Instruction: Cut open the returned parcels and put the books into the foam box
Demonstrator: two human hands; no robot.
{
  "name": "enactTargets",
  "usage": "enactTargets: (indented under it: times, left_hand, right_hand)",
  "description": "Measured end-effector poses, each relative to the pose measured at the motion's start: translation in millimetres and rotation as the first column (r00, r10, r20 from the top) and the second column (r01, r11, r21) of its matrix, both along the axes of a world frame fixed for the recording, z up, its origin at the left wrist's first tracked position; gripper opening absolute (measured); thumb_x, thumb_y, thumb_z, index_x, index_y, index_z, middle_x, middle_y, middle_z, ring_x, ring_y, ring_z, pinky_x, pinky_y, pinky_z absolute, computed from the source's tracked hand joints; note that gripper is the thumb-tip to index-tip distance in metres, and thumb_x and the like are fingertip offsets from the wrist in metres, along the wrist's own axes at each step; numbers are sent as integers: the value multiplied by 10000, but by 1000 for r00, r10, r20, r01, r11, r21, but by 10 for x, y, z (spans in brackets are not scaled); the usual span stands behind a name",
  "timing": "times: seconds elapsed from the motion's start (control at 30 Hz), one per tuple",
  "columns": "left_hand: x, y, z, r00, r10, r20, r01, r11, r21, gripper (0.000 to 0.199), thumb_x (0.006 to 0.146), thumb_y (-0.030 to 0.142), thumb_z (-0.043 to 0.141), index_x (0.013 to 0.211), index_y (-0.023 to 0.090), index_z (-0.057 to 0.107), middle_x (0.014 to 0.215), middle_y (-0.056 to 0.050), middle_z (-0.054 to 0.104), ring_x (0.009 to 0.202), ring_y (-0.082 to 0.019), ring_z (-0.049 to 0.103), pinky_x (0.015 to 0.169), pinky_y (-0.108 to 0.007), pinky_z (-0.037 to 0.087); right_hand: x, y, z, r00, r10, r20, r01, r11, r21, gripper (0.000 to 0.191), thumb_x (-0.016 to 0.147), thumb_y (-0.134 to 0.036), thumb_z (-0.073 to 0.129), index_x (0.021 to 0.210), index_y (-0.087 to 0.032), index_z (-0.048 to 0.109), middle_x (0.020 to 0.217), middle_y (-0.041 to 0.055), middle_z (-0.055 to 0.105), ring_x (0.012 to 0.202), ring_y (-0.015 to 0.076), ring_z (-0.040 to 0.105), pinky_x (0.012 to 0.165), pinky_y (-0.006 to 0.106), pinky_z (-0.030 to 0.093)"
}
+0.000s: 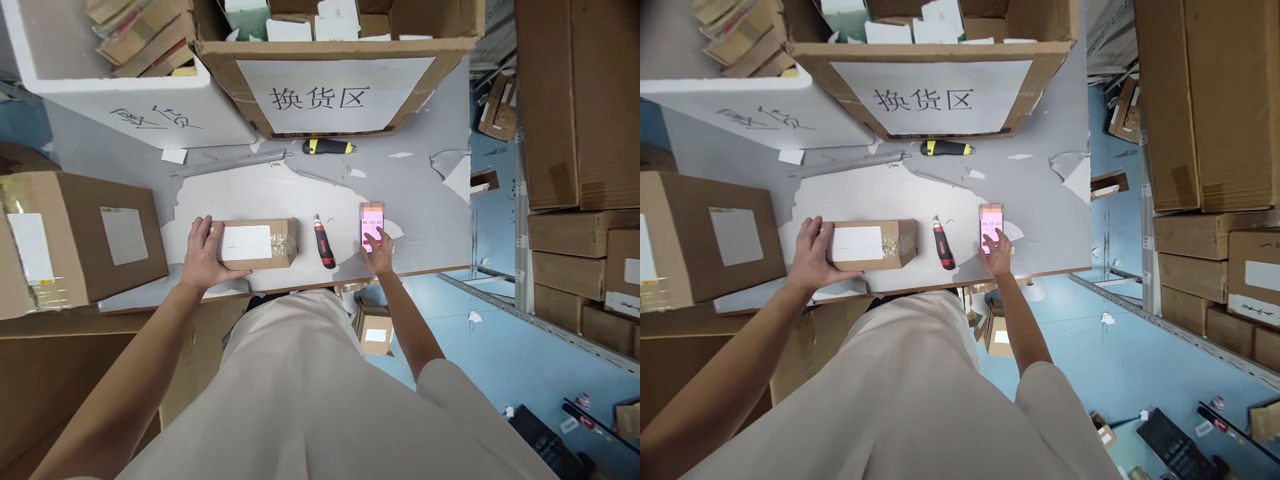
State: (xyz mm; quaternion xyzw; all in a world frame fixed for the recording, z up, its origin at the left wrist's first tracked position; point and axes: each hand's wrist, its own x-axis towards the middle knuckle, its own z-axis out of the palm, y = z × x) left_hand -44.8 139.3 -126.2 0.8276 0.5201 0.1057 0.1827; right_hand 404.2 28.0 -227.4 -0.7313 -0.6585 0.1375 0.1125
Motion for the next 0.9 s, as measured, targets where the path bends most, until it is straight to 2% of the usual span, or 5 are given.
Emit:
enactTargets:
  times: [0.3, 0.5, 0.67, 0.8, 0.9]
  left_hand:
    - [-12, -21, -21, 998, 41, 37, -39, 998, -48, 1260, 387, 707, 766, 1423, 157, 307, 1485, -235, 260, 1398, -468, 183, 1118, -605, 170]
    - [-45, -26, -47, 998, 12, 68, -10, 1000, -29, 1282, 385, 729, 763, 1428, 142, 304, 1513, -252, 216, 1409, -473, 150, 1121, -607, 162]
    - [-59, -39, 21, 992, 25, 123, -17, 998, -63, 1105, 557, 716, 696, 1429, 155, 316, 1541, -234, 171, 1429, -436, 134, 1122, -589, 196]
    - [-136, -71, 61, 989, 50, 136, -46, 998, -38, 942, 698, 648, 632, 1427, 136, 325, 1546, -245, 152, 1445, -397, 122, 1128, -562, 211]
    - [-248, -60, 62, 991, 19, 135, -14, 999, -37, 966, 699, 652, 634, 1444, 139, 296, 1525, -246, 222, 1445, -384, 141, 1134, -563, 199]
  right_hand:
    - [15, -109, 163, 966, -191, -173, 205, 976, 70, 389, 891, -351, 432, 1227, -195, 549, 1282, 167, 475, 1201, 290, 441, 996, 503, 379]
    - [-270, -363, 421, 817, -371, -442, 394, 918, -44, 390, 904, -379, 401, 1190, -158, 546, 1019, 130, 631, 902, 221, 595, 815, 400, 506]
    - [-819, -407, 653, 730, -312, -608, 249, 950, -189, 395, 873, -408, 483, 1209, -208, 537, 1009, 84, 648, 799, 193, 597, 646, 331, 521]
    - [-1201, -271, 714, 811, -120, -573, 75, 992, -101, 375, 866, -316, 501, 1222, -206, 546, 1081, 102, 618, 971, 227, 581, 884, 402, 490]
    - [-1412, -139, 658, 878, -145, -456, 90, 986, -140, 406, 846, -255, 510, 1247, -197, 535, 1182, 128, 556, 1129, 264, 511, 994, 436, 422]
